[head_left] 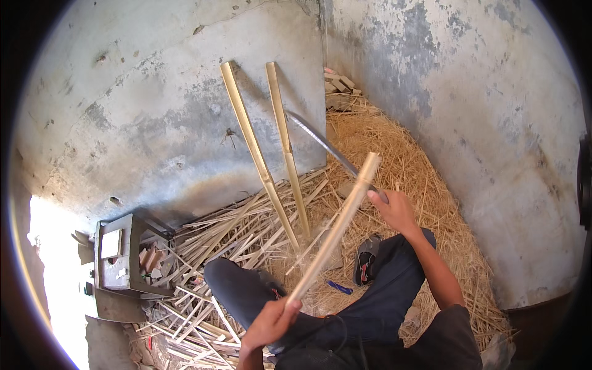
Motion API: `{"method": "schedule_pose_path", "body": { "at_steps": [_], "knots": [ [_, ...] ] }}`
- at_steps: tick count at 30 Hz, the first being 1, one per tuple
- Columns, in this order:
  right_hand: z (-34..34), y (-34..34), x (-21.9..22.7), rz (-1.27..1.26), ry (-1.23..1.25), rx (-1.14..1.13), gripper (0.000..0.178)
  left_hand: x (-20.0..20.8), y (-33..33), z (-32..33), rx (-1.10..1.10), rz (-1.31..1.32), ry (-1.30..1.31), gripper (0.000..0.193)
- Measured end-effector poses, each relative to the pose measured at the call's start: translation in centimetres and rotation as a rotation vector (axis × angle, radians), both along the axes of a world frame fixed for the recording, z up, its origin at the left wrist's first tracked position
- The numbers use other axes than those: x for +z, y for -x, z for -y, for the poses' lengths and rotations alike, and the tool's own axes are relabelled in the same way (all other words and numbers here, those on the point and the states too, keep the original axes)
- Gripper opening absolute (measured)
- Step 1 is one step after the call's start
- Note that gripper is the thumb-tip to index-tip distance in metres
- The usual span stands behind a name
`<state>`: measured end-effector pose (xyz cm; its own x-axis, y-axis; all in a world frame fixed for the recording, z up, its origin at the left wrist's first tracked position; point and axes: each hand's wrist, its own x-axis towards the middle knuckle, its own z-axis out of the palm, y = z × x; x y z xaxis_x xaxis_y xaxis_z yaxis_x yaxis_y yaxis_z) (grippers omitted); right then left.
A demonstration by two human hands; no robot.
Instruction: The person sits on a straw-covered floor and uses a knife to split a long bamboo pole into thin strips. They hold the bamboo with one hand and use the knife in the other to shave and separate the material, occasionally using a larger blade to assist in splitting the pole.
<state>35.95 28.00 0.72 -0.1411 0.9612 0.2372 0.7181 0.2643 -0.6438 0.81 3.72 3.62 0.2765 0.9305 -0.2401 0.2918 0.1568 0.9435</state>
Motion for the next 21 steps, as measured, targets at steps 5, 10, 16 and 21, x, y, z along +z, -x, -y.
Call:
{"method": "schedule_pose_path", "body": {
  "at_steps": [5, 10, 16, 21],
  "knots": [
    [-3.4, -0.8, -6.7, -0.438, 0.563, -0.074, 0.071, -1.5, 1.8, -0.6, 0.160, -0.008, 0.024, 0.043],
    [-4.0, 2.7, -14.3, -0.990, 1.042, -0.226, 0.052, -1.6, 2.7, -0.9, 0.237, 0.157, 0.174, 0.043],
    [-4.4, 6.9, -30.8, -0.717, 1.007, -0.354, 0.038, -2.2, 2.9, -2.5, 0.135, 0.445, 0.307, 0.042],
    [2.4, 11.8, -41.8, -0.493, 0.797, -0.243, 0.029, -1.8, 2.5, -2.7, 0.100, 0.481, 0.356, 0.047]
  ]
}}
